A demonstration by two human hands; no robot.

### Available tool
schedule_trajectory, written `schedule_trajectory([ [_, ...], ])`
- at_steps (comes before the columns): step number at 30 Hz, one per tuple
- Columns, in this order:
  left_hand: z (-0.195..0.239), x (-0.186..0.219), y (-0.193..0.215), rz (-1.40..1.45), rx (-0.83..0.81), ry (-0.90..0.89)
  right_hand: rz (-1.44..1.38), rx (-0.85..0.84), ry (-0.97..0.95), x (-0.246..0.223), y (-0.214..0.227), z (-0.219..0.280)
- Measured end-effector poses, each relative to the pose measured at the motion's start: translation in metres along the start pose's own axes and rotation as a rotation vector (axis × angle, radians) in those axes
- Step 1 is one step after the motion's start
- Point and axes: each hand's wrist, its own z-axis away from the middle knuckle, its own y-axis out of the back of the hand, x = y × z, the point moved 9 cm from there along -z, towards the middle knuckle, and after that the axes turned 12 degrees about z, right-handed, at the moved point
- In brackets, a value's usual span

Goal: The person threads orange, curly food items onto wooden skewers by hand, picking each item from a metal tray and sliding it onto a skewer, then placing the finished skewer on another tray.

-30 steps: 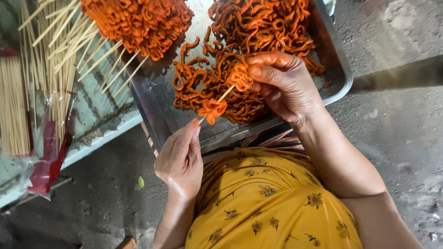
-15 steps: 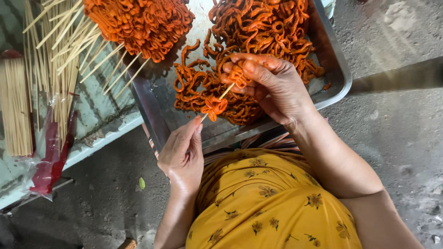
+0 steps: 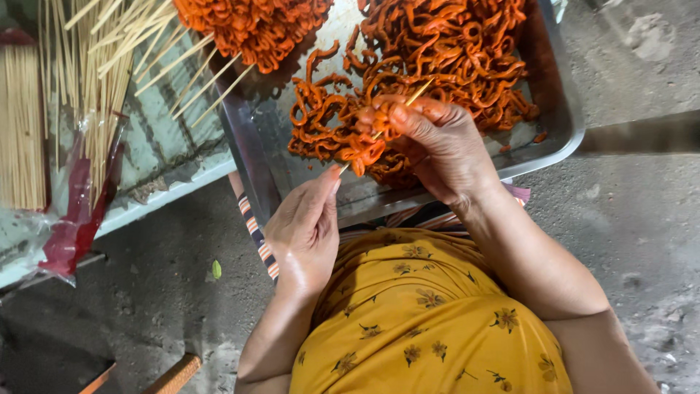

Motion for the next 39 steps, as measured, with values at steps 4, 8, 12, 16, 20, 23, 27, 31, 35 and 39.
schedule_trajectory([
  [4,-0.003,-0.003,-0.001,0.031,-0.003,0.003,0.082,0.012,-0.038,0.01,-0.004,0.0],
  [8,-0.002,-0.008,0.0,0.107,0.015,0.038,0.096,0.001,-0.046,0.012,-0.006,-0.001],
  [12,-0.002,-0.014,0.0,0.121,0.032,0.087,-0.08,-0.088,-0.023,0.01,-0.012,0.003],
  [16,0.001,-0.022,0.0,0.09,0.043,0.14,0.203,-0.113,0.024,0.007,-0.019,0.002],
  [20,-0.002,-0.01,0.0,0.033,0.017,0.055,0.266,-0.004,0.042,0.016,-0.008,0.0],
  [23,-0.003,-0.009,0.0,0.091,0.017,0.079,0.311,0.028,0.058,0.022,0.003,-0.001],
  [27,-0.003,-0.009,-0.002,0.123,0.047,0.062,0.271,0.038,0.09,0.024,0.006,-0.001],
  [31,-0.004,-0.014,-0.001,0.135,0.069,0.116,0.214,0.072,0.079,0.026,0.01,-0.002],
  [35,-0.006,-0.002,0.002,0.142,0.073,-0.009,0.209,0.081,0.023,0.034,0.018,-0.002],
  [39,-0.005,-0.012,0.0,0.144,0.024,0.12,0.252,0.065,0.05,0.03,0.014,-0.004],
])
